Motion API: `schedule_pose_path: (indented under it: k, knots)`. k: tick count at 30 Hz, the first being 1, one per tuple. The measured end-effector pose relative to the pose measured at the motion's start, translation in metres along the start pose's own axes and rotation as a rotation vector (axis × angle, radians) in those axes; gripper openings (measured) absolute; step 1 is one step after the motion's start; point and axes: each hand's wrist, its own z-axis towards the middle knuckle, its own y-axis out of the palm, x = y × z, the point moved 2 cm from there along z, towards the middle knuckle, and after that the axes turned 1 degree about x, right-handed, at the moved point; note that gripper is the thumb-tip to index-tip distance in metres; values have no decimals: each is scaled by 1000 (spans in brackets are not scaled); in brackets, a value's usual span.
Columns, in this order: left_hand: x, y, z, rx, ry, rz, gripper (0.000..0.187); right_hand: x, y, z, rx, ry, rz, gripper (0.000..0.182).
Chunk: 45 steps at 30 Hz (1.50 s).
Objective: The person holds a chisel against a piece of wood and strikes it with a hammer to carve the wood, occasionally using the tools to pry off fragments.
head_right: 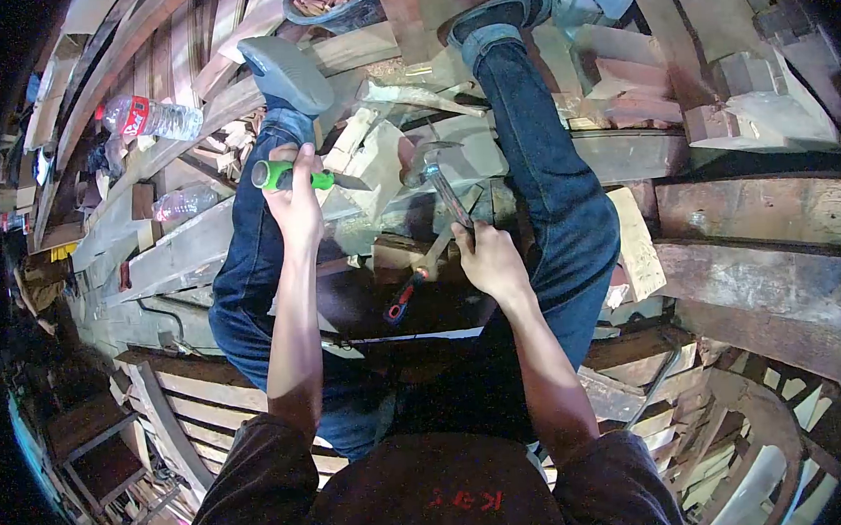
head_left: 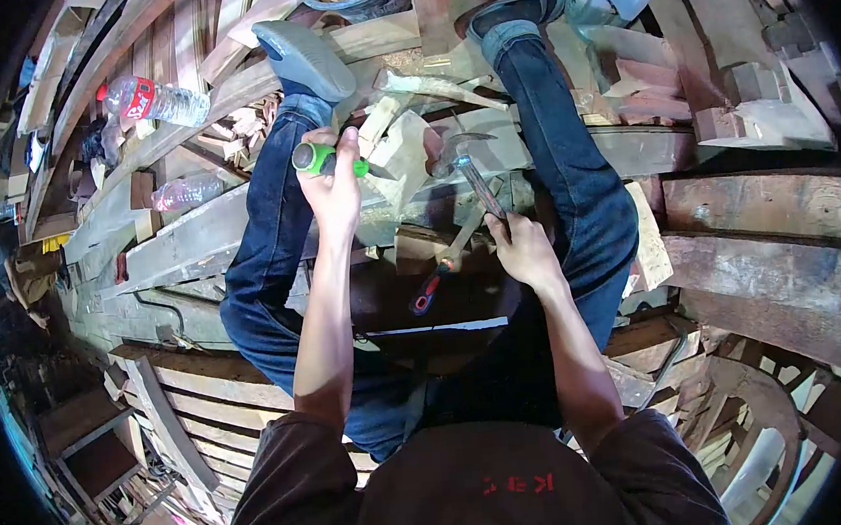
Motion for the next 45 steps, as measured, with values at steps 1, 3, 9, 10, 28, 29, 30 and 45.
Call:
schedule_pose_path:
  k: [1, 3, 9, 10, 28, 29, 30, 45]
  knots:
    - [-1, -1, 0, -5, 6, 17, 17, -1, -1, 0, 9, -3, -10, 43]
    - [-1, 0, 0, -6, -12, 3, 18, 0, 0, 0, 13, -11, -2, 44]
    - [1, 4, -1, 10, 1, 3, 11, 3, 2, 1, -3, 2, 14, 45]
    - [1, 4, -1, 10, -6, 6, 11, 3, 2, 1, -3, 6, 17, 45]
    - [-4, 5, -1, -21, 65, -76, 24, 4, 3, 2, -13, 11, -18, 45]
    - [-6, 5, -2, -17, 36, -127, 24, 4, 3, 2, -9, 10, -11, 45]
    - [-6, 7, -2, -10, 32, -141, 24, 3, 2, 2, -6, 10, -4, 45]
    - [-3, -5, 1, 26, 12, -202, 22, 7, -2, 5, 0, 20, 19, 44]
